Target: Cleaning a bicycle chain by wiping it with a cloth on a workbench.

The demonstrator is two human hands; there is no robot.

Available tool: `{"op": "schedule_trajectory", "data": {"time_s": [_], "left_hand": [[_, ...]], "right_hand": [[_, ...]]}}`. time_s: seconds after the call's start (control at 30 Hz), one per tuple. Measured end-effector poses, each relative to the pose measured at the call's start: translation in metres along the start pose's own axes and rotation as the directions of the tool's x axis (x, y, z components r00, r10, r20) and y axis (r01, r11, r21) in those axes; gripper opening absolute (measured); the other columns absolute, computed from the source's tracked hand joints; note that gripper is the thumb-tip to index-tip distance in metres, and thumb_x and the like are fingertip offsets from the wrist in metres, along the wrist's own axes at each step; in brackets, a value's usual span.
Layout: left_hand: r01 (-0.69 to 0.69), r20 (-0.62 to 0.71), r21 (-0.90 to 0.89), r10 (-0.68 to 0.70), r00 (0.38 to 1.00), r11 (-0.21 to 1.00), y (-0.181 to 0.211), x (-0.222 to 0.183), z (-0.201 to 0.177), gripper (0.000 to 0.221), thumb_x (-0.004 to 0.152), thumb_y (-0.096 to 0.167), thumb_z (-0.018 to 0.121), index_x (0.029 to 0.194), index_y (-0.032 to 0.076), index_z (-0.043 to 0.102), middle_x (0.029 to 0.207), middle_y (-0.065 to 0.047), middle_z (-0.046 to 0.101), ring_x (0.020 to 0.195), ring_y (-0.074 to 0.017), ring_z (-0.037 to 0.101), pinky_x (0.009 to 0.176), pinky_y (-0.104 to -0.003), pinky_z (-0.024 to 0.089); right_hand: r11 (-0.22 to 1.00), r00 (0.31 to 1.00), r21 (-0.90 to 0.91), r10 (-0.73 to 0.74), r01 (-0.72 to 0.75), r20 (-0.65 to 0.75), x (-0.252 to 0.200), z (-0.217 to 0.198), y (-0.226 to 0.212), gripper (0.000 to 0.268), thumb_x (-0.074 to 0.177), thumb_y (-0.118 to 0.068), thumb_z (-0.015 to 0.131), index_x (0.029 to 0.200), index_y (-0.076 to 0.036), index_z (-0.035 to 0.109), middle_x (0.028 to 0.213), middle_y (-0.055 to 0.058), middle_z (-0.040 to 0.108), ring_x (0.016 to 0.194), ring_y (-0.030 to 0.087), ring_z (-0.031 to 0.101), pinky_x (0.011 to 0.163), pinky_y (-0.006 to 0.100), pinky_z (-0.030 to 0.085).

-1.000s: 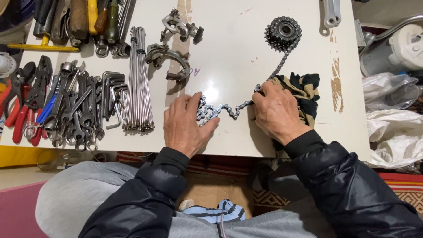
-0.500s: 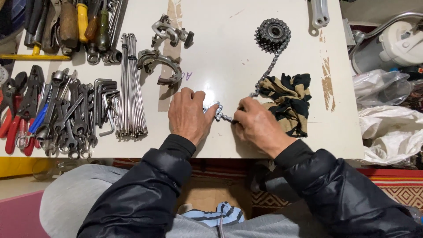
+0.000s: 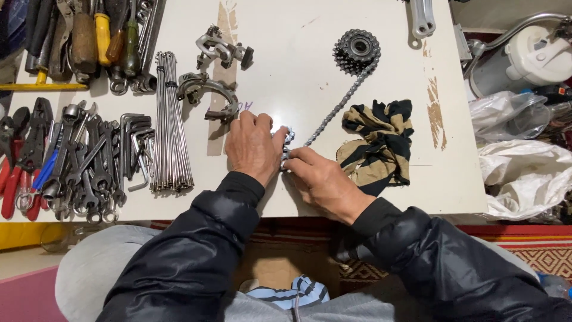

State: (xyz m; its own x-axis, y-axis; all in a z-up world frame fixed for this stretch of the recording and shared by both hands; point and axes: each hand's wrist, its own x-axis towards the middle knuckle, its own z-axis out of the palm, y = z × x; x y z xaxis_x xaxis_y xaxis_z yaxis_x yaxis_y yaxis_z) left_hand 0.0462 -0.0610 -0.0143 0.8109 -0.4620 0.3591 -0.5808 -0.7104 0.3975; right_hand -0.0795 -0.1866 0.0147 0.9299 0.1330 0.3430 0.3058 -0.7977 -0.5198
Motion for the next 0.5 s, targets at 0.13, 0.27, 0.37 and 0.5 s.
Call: {"op": "schedule_trajectory", "data": {"time_s": [0.13,0.27,0.37,0.5], "left_hand": [[-0.065,0.043,0.001,0.065,0.997,0.998,0.008,-0.011,-0.02,0.035,0.094,0.041,0.069,0.109,0.01,0.067,0.098,-0.011,0.055,0.095,-0.0341,0.062,0.084,-0.049,0.047],[-0.229,0.17,-0.045,0.233,0.957,0.972,0.009,-0.024,-0.019,0.049,0.086,0.041,0.077,0.121,0.009,0.066,0.111,-0.018,0.06,0.112,-0.0394,0.061,0.1,-0.055,0.039],[-0.293,0.207,0.02,0.282,0.937,0.956,0.001,-0.025,-0.007,0.039,0.083,0.032,0.081,0.113,0.013,0.067,0.107,-0.015,0.06,0.109,-0.0358,0.06,0.1,-0.053,0.038],[-0.323,0.273,0.039,0.301,0.914,0.946,-0.008,-0.019,-0.008,0.02,0.085,0.019,0.076,0.104,0.014,0.069,0.099,-0.011,0.059,0.097,-0.0314,0.062,0.091,-0.047,0.042]], "right_hand": [[1.0,0.999,-0.018,-0.017,0.018,0.043,-0.013,-0.013,0.033,0.018,0.091,-0.019,0.065,0.106,-0.013,0.071,0.107,0.014,0.068,0.096,0.037,0.072,0.078,0.041,0.06],[0.852,0.994,-0.517,0.108,-0.085,0.015,-0.005,-0.083,0.027,0.047,0.085,-0.048,0.073,0.119,-0.018,0.063,0.128,0.017,0.059,0.114,0.042,0.063,0.091,0.051,0.052],[0.724,0.909,-0.64,0.406,-0.258,0.094,-0.007,-0.121,0.019,0.083,0.074,-0.066,0.077,0.139,-0.019,0.057,0.145,0.022,0.048,0.131,0.05,0.052,0.1,0.064,0.048],[0.716,0.735,-0.485,0.649,-0.502,0.197,-0.026,-0.132,0.041,0.098,0.071,-0.06,0.082,0.152,-0.018,0.046,0.151,0.028,0.038,0.131,0.057,0.049,0.099,0.069,0.049]]}}
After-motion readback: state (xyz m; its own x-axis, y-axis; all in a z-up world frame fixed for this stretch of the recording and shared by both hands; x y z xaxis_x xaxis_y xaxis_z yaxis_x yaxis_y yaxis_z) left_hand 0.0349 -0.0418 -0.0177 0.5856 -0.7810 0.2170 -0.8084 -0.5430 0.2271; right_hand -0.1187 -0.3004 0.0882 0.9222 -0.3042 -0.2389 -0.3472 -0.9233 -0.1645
